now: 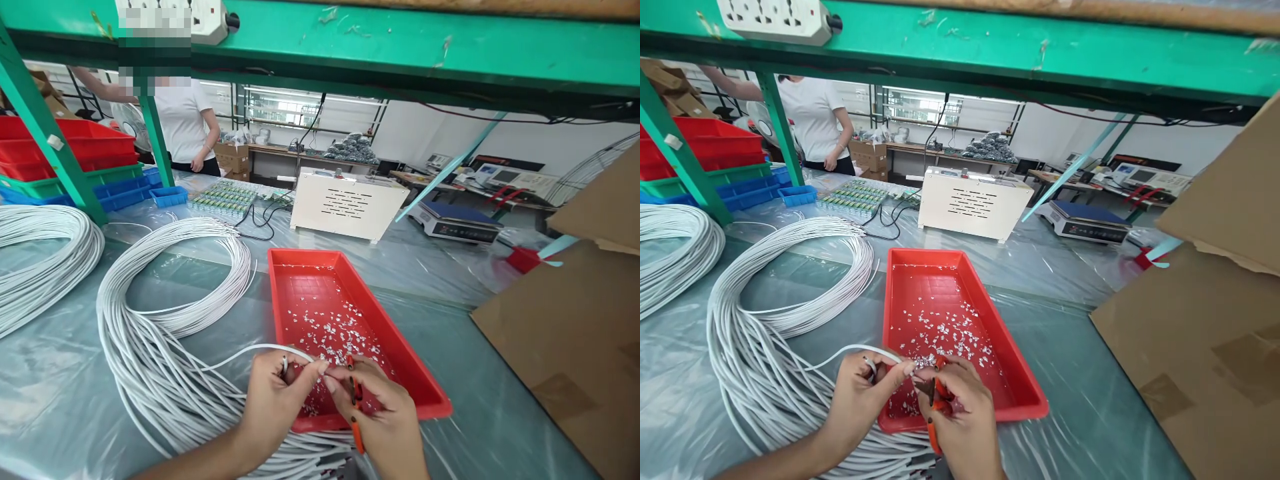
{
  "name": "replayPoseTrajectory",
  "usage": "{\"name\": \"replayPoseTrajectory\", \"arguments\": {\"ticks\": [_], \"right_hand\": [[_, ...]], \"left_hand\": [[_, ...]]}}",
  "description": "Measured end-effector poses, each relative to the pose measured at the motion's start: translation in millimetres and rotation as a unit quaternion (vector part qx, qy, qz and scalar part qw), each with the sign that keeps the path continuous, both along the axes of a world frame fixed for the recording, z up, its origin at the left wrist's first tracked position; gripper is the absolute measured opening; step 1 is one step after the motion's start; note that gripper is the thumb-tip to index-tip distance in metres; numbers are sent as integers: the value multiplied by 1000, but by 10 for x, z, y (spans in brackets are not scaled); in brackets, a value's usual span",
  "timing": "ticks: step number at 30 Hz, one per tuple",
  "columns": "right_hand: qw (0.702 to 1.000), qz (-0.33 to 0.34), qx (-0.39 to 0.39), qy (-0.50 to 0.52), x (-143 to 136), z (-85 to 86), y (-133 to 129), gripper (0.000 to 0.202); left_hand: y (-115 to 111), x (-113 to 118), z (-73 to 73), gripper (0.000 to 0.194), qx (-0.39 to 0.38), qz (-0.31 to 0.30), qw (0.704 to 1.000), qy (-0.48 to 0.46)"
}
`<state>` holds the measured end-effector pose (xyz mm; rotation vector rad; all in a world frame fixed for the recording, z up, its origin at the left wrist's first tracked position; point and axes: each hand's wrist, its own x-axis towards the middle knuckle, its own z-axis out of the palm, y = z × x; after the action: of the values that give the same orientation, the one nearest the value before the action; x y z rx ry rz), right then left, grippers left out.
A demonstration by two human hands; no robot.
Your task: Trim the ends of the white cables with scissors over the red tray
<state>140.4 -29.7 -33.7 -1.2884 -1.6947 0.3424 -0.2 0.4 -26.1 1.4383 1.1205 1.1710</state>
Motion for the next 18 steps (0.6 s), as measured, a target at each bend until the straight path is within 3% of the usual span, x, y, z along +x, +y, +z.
{"name": "replayPoseTrajectory", "arguments": {"ticks": [5, 9, 13, 18], "right_hand": [[990, -14, 116, -80, -46, 36, -16, 14], [958, -27, 214, -188, -46, 18, -41, 22], [935, -27, 235, -263, -52, -60, -68, 24], [928, -24, 255, -271, -234, -163, -109, 23]], "left_hand": [[-31, 22, 46, 30, -23, -9, 1000, -13], [-55, 38, 86, 29, -30, -15, 998, -53], [-51, 69, 54, 29, -53, 17, 995, -78], [7, 68, 24, 29, -99, 26, 990, -98]]}}
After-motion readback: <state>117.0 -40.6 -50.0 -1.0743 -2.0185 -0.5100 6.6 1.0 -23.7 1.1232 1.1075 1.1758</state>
